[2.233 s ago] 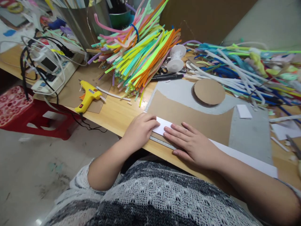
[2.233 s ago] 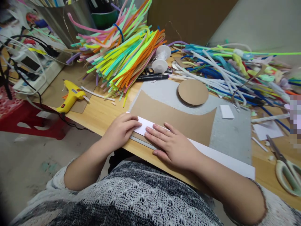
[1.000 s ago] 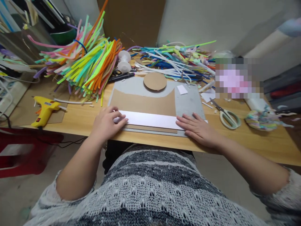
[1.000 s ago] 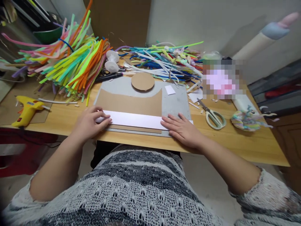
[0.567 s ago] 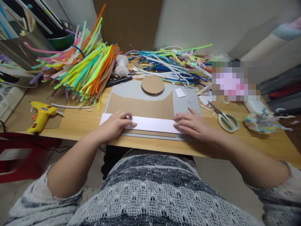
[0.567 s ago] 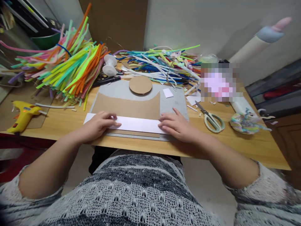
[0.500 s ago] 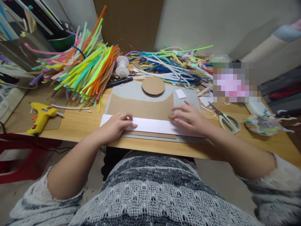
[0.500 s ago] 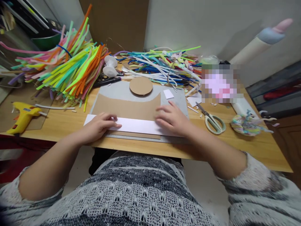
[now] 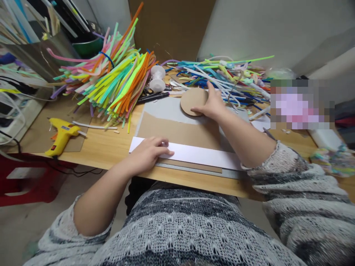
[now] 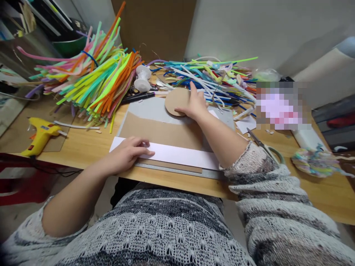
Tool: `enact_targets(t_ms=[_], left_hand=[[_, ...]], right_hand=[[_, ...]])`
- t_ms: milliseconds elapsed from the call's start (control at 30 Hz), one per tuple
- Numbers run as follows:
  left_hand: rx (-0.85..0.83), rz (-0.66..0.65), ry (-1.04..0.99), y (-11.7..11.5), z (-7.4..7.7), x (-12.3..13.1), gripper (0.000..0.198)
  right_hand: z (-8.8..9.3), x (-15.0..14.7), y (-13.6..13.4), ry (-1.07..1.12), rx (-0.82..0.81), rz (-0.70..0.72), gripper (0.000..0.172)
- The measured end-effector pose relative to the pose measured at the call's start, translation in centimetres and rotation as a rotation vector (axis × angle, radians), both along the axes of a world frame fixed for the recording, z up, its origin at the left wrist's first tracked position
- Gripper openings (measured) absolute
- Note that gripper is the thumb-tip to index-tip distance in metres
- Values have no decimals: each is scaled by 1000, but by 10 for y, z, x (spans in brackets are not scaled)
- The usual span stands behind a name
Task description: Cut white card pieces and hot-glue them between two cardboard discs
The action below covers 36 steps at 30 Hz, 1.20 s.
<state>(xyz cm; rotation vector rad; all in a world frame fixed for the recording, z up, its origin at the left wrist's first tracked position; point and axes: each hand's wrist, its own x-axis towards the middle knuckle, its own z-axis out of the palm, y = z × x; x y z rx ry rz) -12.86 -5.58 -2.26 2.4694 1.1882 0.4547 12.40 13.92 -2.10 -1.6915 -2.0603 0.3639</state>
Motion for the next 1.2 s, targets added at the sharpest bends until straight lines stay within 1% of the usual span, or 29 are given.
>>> enact_targets(t_ms=[67,133,200,267,333,400,467,533,633,700,767,833,933,1100,1200], left_hand=[[4,3,-11,0,-1,0,29],[12,4,-12,-1,-2,0,29],[19,5,-5,-1,-3,-1,29],[21,3,2,-1,-3,-1,29],[17,4,0,-1,-4,-1,30],[14,8,-6,-1,-4,-1,30],[13,11,-14,-1,-4,-1,31],[13,9,-24,0,-4,0,34],[9,-16,-28,1,-4,0,38],[0,-23,-21,2,-4,0,38],[-4,-15,-15,1,-5,1,36],[0,-10,-15,1,-5,1,35],[11,-12,-12,0,-5,0,33],[5,-10,-13,0,-5,0,33],[-3,-10,-18,0,-5,0,34]], right_hand=[[4,-1,-15,29,119,96,115],[13,-5,-31,10,195,174,108],[22,-11,-43,-22,230,214,102],[28,-15,-50,-31,229,224,99],[32,-17,-53,-12,176,231,93],[34,-17,-59,47,108,246,78],[37,-14,-74,144,69,264,64],[42,-9,-101,259,47,280,59],[44,4,-152,385,-120,374,58],[40,15,-179,419,-219,418,49],[33,23,-195,395,-251,434,39],[26,28,-203,350,-218,420,34],[21,31,-208,261,-141,400,33],[22,33,-217,105,-4,463,30],[23,34,-219,71,28,474,29]])
